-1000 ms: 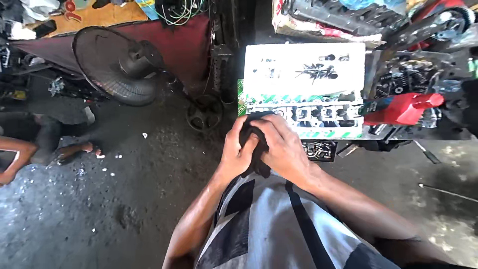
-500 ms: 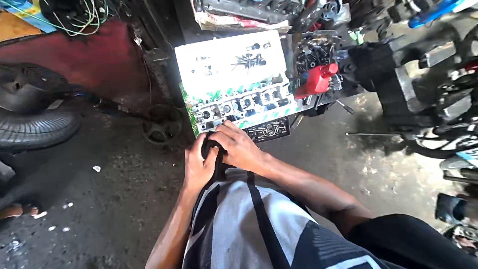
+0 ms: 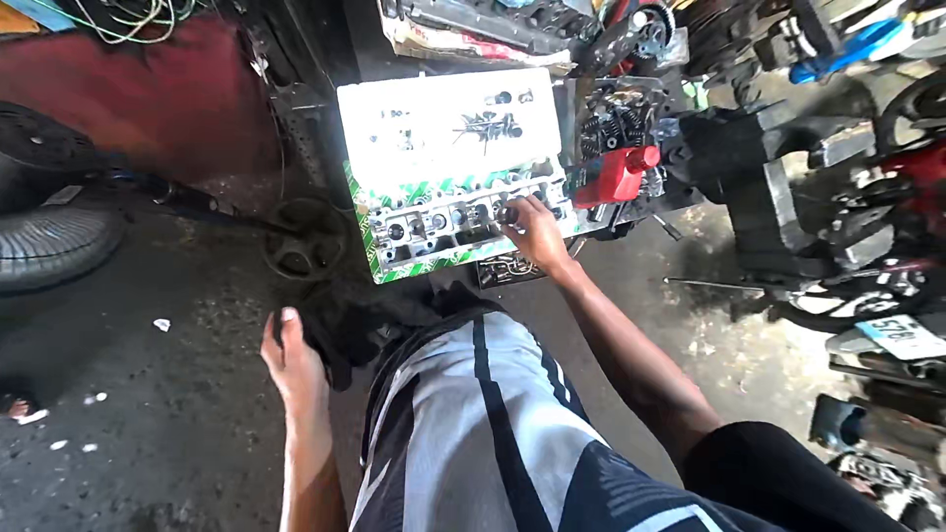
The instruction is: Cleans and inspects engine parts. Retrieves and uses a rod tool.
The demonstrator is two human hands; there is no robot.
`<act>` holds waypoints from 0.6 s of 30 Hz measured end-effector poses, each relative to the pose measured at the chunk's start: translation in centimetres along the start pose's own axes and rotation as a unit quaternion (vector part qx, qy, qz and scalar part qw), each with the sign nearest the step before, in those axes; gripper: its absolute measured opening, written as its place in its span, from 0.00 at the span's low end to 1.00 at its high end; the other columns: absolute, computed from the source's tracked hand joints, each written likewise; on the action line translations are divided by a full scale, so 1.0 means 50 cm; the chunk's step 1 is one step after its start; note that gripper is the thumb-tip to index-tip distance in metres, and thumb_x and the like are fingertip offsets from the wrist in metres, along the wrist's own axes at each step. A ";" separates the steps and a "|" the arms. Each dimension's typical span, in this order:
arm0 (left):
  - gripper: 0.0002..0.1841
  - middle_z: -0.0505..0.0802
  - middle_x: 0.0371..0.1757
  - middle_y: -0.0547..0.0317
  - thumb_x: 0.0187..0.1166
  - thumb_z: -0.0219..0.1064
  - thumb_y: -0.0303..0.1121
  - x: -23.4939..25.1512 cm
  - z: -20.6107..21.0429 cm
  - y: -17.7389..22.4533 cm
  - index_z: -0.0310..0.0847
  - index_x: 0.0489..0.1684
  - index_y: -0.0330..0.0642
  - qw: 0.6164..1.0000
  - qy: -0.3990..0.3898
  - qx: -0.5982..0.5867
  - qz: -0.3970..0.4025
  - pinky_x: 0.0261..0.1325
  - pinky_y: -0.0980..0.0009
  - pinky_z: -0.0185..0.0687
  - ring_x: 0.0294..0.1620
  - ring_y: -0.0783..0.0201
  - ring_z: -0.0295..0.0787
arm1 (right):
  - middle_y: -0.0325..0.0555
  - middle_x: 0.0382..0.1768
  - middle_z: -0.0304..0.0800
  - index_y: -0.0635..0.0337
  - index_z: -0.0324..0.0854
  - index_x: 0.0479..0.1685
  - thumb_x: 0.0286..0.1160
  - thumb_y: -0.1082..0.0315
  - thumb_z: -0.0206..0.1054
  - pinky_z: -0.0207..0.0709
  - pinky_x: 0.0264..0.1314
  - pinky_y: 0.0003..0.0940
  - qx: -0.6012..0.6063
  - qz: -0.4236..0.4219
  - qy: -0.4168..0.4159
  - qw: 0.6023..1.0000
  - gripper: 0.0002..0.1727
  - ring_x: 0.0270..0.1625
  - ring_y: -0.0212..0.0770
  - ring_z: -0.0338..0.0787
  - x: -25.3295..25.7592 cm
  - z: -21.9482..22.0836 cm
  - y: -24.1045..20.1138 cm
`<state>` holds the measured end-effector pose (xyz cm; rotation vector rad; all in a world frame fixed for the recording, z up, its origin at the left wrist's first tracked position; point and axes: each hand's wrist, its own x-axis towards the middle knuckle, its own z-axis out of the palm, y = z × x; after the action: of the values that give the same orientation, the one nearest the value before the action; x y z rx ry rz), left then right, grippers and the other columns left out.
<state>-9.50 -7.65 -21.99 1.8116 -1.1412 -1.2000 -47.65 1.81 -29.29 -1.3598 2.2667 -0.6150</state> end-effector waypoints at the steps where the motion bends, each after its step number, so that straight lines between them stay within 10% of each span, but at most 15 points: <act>1: 0.29 0.82 0.72 0.46 0.92 0.52 0.42 0.009 -0.014 -0.018 0.59 0.83 0.26 0.999 0.015 -0.025 0.013 0.74 0.73 0.77 0.69 0.75 0.82 | 0.63 0.60 0.86 0.64 0.83 0.66 0.71 0.71 0.76 0.85 0.62 0.58 -0.018 0.002 -0.018 1.000 0.23 0.57 0.60 0.90 0.025 0.013 0.005; 18: 0.24 0.87 0.63 0.50 0.90 0.54 0.36 -0.029 -0.002 -0.067 0.67 0.75 0.22 0.997 0.009 0.000 0.074 0.69 0.79 0.79 0.61 0.81 0.84 | 0.65 0.64 0.83 0.65 0.83 0.65 0.64 0.71 0.78 0.82 0.66 0.62 -0.103 0.001 -0.138 0.985 0.25 0.65 0.65 0.87 0.118 0.083 0.019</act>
<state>-8.66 -5.02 -24.38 1.7027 -1.2427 -1.0952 -48.54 -3.68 -33.95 -1.4383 2.1474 -0.1793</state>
